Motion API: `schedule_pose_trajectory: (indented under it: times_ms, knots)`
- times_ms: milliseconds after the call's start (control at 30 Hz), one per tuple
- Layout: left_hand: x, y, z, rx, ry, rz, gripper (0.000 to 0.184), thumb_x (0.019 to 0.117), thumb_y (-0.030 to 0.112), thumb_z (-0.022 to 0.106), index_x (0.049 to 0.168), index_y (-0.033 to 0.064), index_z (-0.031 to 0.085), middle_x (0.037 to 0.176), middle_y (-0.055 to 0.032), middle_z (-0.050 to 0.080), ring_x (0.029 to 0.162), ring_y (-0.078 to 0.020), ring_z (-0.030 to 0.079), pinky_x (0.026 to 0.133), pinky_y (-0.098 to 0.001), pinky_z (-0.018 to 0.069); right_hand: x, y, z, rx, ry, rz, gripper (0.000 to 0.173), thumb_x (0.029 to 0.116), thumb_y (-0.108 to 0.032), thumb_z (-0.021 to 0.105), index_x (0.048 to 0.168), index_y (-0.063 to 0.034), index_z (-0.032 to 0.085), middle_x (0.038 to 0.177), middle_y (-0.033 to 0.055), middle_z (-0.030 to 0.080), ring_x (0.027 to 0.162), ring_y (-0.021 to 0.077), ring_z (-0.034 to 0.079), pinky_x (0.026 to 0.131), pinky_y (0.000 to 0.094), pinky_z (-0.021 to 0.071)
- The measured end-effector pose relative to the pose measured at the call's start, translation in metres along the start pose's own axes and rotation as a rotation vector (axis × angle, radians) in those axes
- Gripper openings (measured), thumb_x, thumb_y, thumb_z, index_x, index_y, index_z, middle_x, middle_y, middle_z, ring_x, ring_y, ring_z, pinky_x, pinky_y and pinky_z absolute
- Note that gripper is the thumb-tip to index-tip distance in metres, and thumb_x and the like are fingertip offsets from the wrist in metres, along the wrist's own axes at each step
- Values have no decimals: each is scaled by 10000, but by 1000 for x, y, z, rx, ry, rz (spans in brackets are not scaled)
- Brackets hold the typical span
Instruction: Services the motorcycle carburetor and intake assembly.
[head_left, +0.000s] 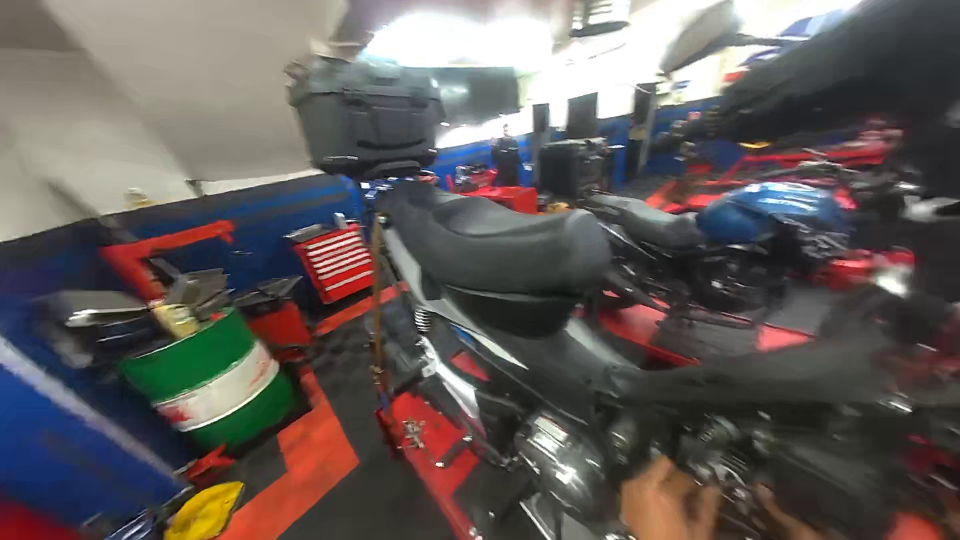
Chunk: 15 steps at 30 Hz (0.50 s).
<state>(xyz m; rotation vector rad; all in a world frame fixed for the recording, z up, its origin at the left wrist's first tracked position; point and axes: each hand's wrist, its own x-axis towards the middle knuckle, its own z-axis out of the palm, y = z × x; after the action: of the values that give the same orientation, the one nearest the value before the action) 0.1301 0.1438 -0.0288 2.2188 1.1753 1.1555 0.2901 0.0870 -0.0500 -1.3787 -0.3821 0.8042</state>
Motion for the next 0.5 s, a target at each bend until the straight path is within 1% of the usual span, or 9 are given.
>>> schedule_pose_trajectory:
  times_ms: [33, 67, 100, 133, 200, 233, 333, 433, 500]
  knots:
    - [0, 0, 0, 13, -7, -22, 379, 970, 440, 658, 836, 105, 776, 944, -52, 724, 772, -167, 715, 702, -401, 628, -1, -1, 3, -4, 38, 19, 196, 975, -238, 695, 1048, -63, 647, 774, -20, 669, 649, 89, 616, 621, 290, 552]
    - [1, 1, 0, 36, -33, -52, 392, 974, 463, 638, 865, 110, 770, 955, -46, 726, 773, -163, 717, 703, -404, 628, -2, -3, 7, 15, 72, 32, 189, 961, -204, 708, 1051, -46, 658, 766, -2, 666, 634, 95, 607, 603, 289, 544]
    - [1, 3, 1, 52, -60, -94, 395, 971, 474, 626, 890, 116, 772, 946, -35, 728, 765, -156, 714, 704, -407, 626, -2, -3, 8, 42, 102, 45, 193, 950, -168, 719, 1067, -26, 658, 779, 24, 666, 637, 108, 603, 598, 292, 541]
    - [1, 5, 2, 59, -79, -142, 390, 965, 475, 622, 889, 124, 774, 919, -20, 728, 745, -151, 708, 695, -415, 620, -1, -3, 8, 68, 121, 52, 196, 939, -133, 728, 1077, -9, 664, 792, 51, 672, 640, 124, 608, 593, 297, 542]
    - [2, 10, 7, 79, -69, -199, 371, 952, 449, 613, 818, 135, 759, 819, 2, 702, 672, -154, 674, 637, -431, 589, 2, 0, 5, 101, 127, 56, 198, 919, -93, 742, 1073, 11, 675, 807, 90, 687, 643, 152, 616, 587, 309, 536]
    - [3, 12, 8, 95, -61, -205, 369, 952, 440, 610, 796, 138, 754, 800, 6, 698, 656, -159, 669, 622, -439, 583, 4, 0, 4, 101, 123, 58, 212, 914, -95, 749, 1080, 16, 678, 818, 100, 692, 652, 164, 624, 596, 317, 539]
    - [5, 15, 9, 146, -47, -156, 352, 939, 414, 617, 751, 139, 729, 761, 6, 686, 621, -162, 657, 580, -437, 569, 2, -2, 3, 79, 131, 53, 281, 896, -114, 784, 1109, 25, 663, 853, 121, 709, 694, 190, 661, 632, 343, 571]
    - [4, 15, 11, 202, 23, -37, 319, 906, 369, 647, 695, 136, 701, 709, 10, 660, 572, -151, 638, 517, -411, 551, 0, -1, 4, 88, 139, 10, 304, 885, -105, 796, 1120, 29, 659, 891, 136, 723, 751, 208, 690, 701, 366, 597]
    - [5, 17, 13, 232, 60, 5, 314, 888, 360, 669, 672, 133, 691, 687, 8, 645, 560, -154, 634, 500, -406, 542, -2, 0, 5, 81, 148, -27, 298, 884, -104, 795, 1124, 21, 668, 911, 132, 728, 787, 209, 702, 739, 369, 605]
